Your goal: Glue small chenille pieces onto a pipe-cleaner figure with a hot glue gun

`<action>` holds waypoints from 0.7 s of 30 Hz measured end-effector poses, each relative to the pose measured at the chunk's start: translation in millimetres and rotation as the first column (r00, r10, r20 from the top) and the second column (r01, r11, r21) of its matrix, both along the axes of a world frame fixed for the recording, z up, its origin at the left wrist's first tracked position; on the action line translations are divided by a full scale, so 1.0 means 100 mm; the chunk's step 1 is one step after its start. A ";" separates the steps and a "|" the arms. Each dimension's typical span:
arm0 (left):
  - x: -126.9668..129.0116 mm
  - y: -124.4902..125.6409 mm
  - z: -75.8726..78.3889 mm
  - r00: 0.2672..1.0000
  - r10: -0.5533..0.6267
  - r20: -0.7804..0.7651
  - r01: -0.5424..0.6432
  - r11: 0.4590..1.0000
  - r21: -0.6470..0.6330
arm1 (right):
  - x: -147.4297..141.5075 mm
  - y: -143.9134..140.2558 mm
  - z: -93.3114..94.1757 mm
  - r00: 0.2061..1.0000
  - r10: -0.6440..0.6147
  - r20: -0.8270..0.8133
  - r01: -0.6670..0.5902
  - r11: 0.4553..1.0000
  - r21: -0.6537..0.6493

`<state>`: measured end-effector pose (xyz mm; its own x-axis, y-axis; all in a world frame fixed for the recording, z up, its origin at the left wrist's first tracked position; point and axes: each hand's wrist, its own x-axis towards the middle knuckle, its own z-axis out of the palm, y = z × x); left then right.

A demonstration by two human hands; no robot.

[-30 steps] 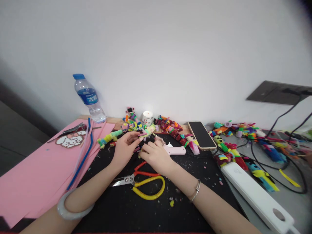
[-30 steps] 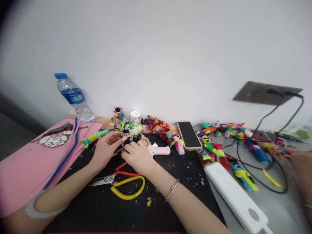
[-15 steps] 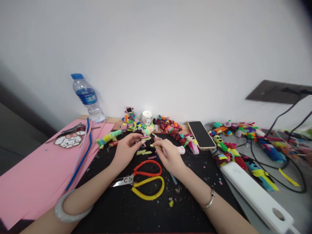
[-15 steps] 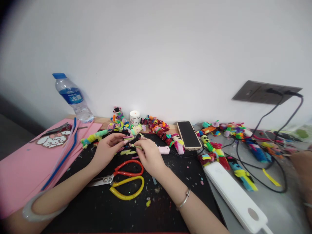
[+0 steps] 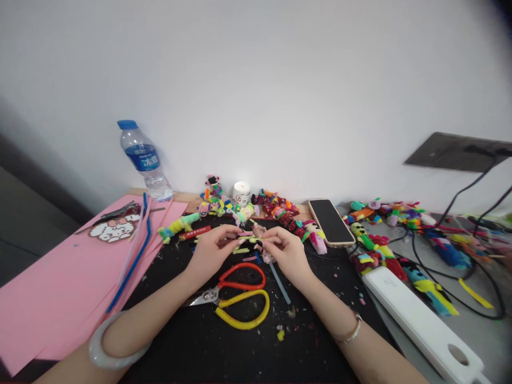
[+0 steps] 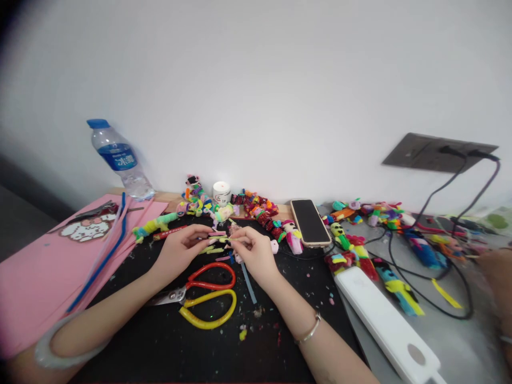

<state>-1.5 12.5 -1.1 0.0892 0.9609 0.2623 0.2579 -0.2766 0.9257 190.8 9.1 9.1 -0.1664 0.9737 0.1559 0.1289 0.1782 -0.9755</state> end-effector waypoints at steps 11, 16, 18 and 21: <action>0.02 -0.06 0.02 0.995 -0.079 -0.053 0.082 0.995 0.053 | -0.05 0.00 0.02 0.971 -0.049 -0.235 -0.003 0.976 -0.216; 0.02 -0.05 0.01 0.994 -0.074 -0.075 0.079 0.994 0.075 | -0.07 -0.01 0.01 0.964 -0.071 -0.256 0.008 0.971 -0.237; 0.02 -0.06 0.02 0.994 -0.077 -0.082 0.084 0.993 0.083 | -0.07 -0.02 0.02 0.966 -0.071 -0.250 0.009 0.971 -0.239; 0.02 -0.06 0.02 0.992 -0.078 -0.098 0.087 0.992 0.091 | -0.09 -0.03 0.04 0.966 -0.083 -0.246 0.019 0.968 -0.251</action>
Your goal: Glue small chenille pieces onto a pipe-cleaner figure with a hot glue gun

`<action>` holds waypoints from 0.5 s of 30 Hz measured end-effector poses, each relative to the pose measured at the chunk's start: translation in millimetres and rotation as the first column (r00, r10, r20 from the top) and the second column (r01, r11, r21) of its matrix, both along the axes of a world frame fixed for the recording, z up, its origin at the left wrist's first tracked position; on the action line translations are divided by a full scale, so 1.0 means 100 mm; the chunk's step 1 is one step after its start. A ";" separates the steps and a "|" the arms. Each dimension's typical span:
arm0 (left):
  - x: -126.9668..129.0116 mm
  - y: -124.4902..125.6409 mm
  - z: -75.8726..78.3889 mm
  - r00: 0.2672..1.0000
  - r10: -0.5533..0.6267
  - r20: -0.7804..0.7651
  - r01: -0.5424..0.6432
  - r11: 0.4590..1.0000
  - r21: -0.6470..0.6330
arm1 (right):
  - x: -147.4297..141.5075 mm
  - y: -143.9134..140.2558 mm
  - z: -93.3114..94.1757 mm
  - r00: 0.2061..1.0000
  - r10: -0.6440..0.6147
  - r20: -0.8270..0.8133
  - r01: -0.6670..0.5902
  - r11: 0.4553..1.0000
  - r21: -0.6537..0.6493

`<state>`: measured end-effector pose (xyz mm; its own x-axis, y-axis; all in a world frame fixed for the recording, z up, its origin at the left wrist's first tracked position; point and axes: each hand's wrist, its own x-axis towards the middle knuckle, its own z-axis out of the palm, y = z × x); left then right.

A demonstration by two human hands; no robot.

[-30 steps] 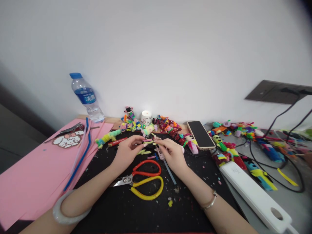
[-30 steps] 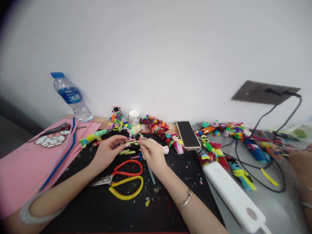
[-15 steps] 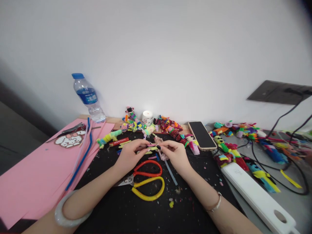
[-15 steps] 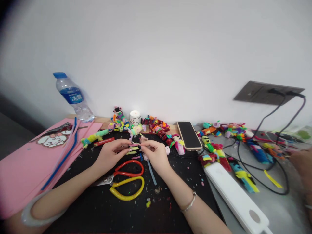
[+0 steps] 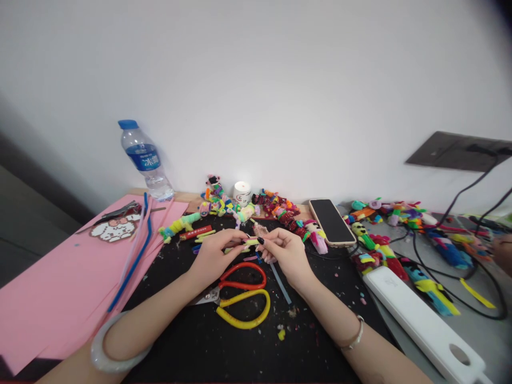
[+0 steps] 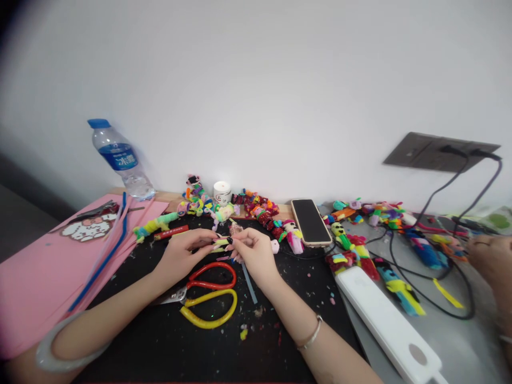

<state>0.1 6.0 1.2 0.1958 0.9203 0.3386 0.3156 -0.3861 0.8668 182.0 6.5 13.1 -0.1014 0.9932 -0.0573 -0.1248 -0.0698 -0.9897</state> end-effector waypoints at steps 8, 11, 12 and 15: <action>0.00 -0.01 0.00 1.000 -0.014 -0.017 0.014 1.000 0.026 | -0.03 -0.03 0.02 1.000 0.010 0.014 -0.011 0.999 0.048; 0.00 -0.01 0.00 1.000 -0.022 -0.019 0.022 0.999 0.047 | -0.03 -0.05 0.03 0.999 0.018 0.045 -0.021 0.998 0.059; 0.00 -0.01 0.00 0.999 -0.025 -0.020 0.026 0.998 0.050 | -0.03 -0.06 0.04 0.998 0.018 0.057 -0.021 0.998 0.061; 0.00 -0.01 0.00 0.999 -0.036 -0.019 0.037 0.999 0.037 | -0.04 -0.07 0.05 0.996 0.008 0.090 -0.015 0.997 0.074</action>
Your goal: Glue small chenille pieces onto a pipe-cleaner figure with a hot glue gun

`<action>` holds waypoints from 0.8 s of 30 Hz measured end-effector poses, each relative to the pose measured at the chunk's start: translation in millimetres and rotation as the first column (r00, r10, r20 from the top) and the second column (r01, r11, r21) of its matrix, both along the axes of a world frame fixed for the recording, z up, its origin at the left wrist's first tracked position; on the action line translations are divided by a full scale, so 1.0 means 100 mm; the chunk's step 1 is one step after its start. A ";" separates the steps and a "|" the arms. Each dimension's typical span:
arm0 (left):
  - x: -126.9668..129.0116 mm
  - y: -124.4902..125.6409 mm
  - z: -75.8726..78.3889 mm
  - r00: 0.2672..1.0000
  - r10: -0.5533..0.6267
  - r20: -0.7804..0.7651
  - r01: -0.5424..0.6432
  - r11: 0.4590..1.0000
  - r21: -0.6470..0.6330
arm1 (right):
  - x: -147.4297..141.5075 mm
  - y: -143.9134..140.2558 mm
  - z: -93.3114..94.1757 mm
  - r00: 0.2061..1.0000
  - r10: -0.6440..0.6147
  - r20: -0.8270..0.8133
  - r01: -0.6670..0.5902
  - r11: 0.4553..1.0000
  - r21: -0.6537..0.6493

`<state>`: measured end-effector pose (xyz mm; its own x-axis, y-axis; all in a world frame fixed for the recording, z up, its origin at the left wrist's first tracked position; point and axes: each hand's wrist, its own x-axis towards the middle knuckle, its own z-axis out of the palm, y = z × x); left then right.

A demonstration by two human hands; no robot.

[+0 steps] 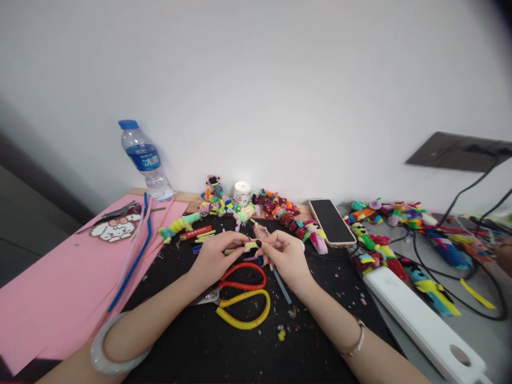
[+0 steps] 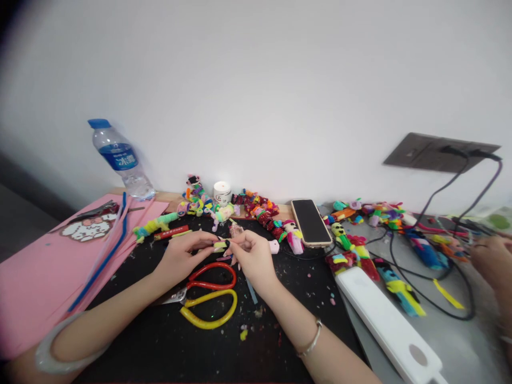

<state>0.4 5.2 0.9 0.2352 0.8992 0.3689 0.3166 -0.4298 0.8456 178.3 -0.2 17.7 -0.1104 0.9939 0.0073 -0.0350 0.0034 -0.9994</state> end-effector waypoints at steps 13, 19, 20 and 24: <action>0.02 0.03 0.02 0.967 0.043 0.251 0.018 0.971 -0.237 | 0.09 -0.04 0.04 0.869 -0.291 0.401 -0.017 0.791 0.611; 0.04 0.05 0.02 0.900 0.057 0.433 0.101 0.937 -0.334 | 0.12 0.00 -0.02 0.830 -0.258 0.495 -0.227 0.655 0.721; 0.04 0.05 0.02 0.890 0.057 0.453 0.116 0.931 -0.346 | 0.12 0.00 -0.04 0.824 -0.257 0.505 -0.234 0.656 0.717; 0.04 0.05 0.03 0.866 0.063 0.497 0.150 0.914 -0.378 | 0.12 0.01 -0.07 0.828 -0.223 0.514 -0.247 0.677 0.693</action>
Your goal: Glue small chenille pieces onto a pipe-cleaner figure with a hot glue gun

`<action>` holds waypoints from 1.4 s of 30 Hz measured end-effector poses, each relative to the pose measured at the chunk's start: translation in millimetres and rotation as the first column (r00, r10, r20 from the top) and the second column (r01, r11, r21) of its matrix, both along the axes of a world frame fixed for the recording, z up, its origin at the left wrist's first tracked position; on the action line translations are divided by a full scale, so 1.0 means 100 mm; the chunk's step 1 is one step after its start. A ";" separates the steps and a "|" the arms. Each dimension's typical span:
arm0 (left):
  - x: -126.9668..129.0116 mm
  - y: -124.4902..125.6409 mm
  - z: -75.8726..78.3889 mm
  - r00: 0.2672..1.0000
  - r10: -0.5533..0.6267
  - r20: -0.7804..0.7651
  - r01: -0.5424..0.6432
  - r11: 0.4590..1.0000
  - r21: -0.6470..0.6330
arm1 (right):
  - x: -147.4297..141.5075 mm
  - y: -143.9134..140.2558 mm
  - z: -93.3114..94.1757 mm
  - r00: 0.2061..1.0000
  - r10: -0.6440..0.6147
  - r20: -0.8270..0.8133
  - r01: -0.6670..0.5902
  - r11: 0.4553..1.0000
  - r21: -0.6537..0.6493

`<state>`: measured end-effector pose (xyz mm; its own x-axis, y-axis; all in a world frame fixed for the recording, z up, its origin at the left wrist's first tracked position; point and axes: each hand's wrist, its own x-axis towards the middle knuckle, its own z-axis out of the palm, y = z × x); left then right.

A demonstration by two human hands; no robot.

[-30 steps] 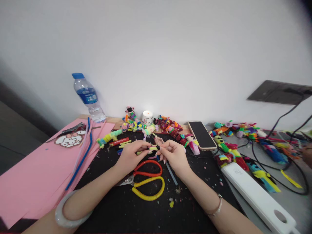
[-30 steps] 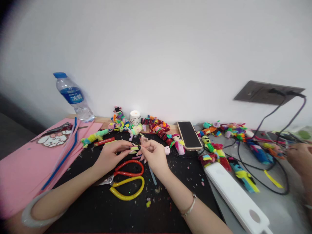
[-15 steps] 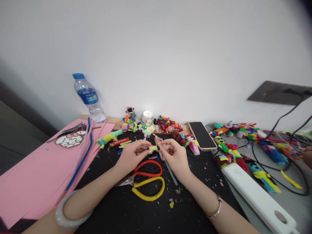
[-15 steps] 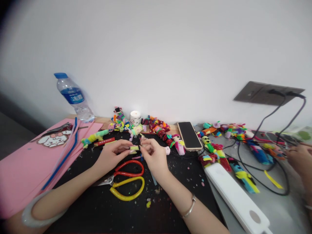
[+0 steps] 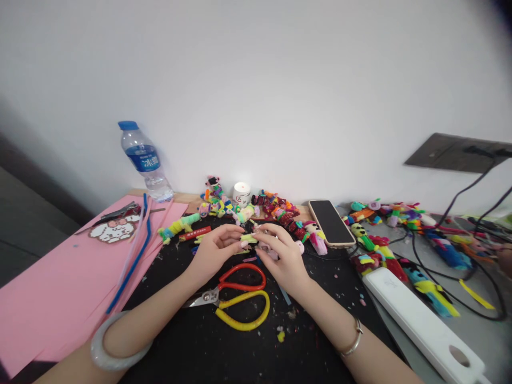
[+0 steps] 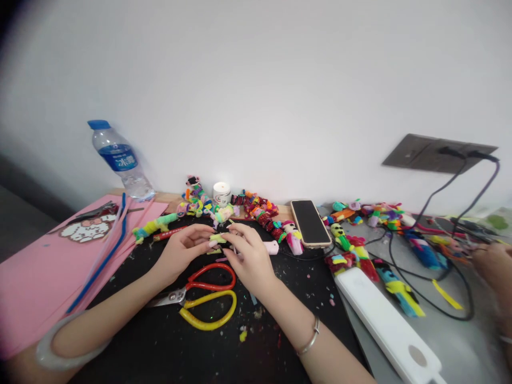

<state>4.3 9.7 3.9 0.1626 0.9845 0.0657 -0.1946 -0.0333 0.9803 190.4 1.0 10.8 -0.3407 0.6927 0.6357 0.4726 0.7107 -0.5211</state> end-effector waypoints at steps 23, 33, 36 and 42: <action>0.01 -0.04 0.02 0.998 0.001 -0.070 0.001 1.000 0.024 | -0.02 -0.02 0.00 0.998 -0.065 0.006 0.065 0.991 -0.114; -0.02 -0.07 0.00 0.937 0.036 -0.348 0.051 0.970 0.237 | -0.04 -0.01 0.05 1.000 -0.011 -0.022 0.007 0.982 -0.186; -0.02 -0.07 0.01 0.931 0.040 -0.362 0.053 0.969 0.243 | -0.04 -0.01 0.06 0.999 -0.013 -0.033 0.006 0.976 -0.217; 0.01 -0.08 0.04 0.951 0.010 -0.308 0.049 0.982 0.182 | -0.03 0.01 0.01 0.992 -0.021 -0.121 -0.022 0.939 -0.343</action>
